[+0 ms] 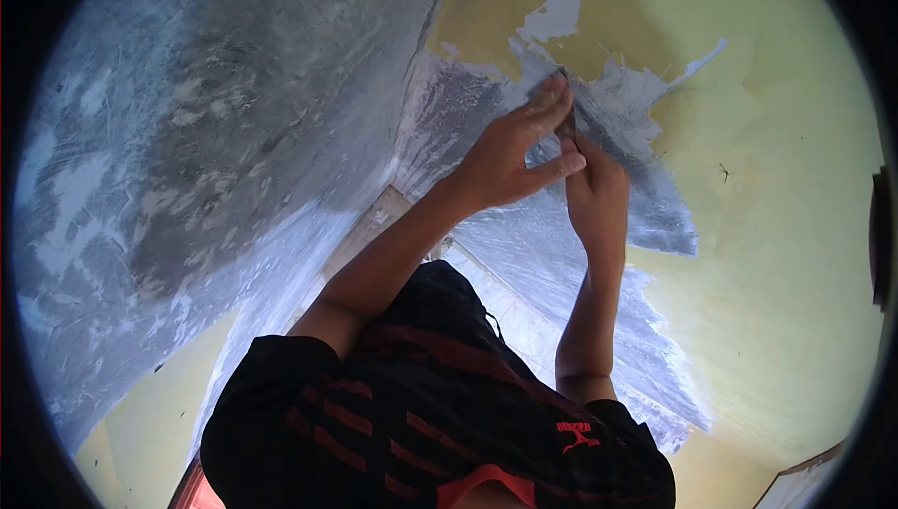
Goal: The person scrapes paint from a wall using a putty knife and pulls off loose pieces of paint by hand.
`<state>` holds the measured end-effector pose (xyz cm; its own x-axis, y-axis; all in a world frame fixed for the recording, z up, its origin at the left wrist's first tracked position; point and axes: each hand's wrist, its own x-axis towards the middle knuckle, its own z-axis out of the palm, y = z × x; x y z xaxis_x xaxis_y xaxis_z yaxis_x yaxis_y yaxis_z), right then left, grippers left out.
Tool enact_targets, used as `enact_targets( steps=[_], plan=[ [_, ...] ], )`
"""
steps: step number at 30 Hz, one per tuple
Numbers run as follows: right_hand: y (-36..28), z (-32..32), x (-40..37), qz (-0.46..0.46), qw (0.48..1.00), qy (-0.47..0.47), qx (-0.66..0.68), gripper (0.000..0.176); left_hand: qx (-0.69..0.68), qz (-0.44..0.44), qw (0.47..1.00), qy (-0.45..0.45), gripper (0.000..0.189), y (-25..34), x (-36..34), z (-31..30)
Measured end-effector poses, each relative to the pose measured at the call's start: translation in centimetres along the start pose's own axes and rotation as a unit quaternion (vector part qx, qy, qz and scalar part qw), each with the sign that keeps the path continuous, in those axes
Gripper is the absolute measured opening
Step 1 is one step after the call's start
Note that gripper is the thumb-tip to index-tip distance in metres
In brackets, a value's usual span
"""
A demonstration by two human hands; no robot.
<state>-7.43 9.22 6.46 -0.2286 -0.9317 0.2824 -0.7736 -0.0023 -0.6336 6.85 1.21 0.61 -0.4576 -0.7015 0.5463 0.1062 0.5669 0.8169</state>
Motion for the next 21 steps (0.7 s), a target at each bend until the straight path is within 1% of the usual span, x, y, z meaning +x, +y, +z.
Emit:
enact_targets(
  steps=[1, 2, 4, 5, 7, 8, 10, 11, 13, 16, 20, 21],
  plan=[
    [-0.2, 0.2, 0.2, -0.051, 0.998, 0.018, 0.01, 0.026, 0.008, -0.002, 1.0, 0.018, 0.073, 0.1, -0.1, 0.2],
    [-0.6, -0.1, -0.1, -0.049, 0.999, 0.021, 0.008, 0.026, 0.005, 0.0, 1.0, 0.016, 0.073, 0.1, 0.1, 0.2],
    [-2.3, -0.5, -0.8, 0.062, 0.998, -0.022, -0.004, 0.026, -0.027, -0.018, 0.999, -0.005, 0.072, 0.0, 0.1, -0.5],
    [-1.9, -0.6, -0.8, 0.063, 0.998, -0.023, -0.004, 0.026, -0.028, -0.019, 0.999, -0.006, 0.072, 0.2, 0.0, -0.3],
    [-1.1, -0.8, -0.3, 0.036, 0.998, -0.03, 0.03, 0.025, 0.003, -0.014, 1.0, -0.005, 0.072, 0.6, 0.0, -0.2],
    [-1.1, -0.4, -0.3, 0.038, 0.998, -0.03, 0.031, 0.025, 0.003, -0.015, 1.0, -0.007, 0.072, 0.4, -0.1, -0.4],
    [-1.4, 0.4, 0.5, 0.001, 1.0, -0.015, 0.018, 0.024, 0.023, -0.013, 0.999, 0.024, 0.072, -0.1, 0.4, -1.0],
    [-1.6, 0.1, 0.3, -0.001, 1.0, -0.015, 0.018, 0.024, 0.023, -0.013, 0.999, 0.026, 0.072, 0.0, 0.4, -1.0],
    [-2.2, -0.3, -0.5, 0.05, 0.998, -0.027, 0.004, 0.024, -0.019, -0.025, 0.999, -0.008, 0.078, 0.3, 0.2, -1.4],
    [-1.4, -0.2, 0.7, 0.011, 1.0, -0.024, 0.01, 0.025, -0.004, -0.016, 1.0, 0.018, 0.08, 0.1, 0.2, -0.7],
    [-1.6, 0.6, 0.8, 0.017, 0.999, -0.027, -0.013, 0.026, 0.008, -0.01, 1.0, 0.027, 0.083, -0.7, 0.3, -1.2],
    [-1.4, 0.7, 0.4, 0.018, 1.0, -0.016, 0.009, 0.027, 0.013, -0.007, 1.0, 0.018, 0.085, -0.7, 0.3, -1.2]
  ],
)
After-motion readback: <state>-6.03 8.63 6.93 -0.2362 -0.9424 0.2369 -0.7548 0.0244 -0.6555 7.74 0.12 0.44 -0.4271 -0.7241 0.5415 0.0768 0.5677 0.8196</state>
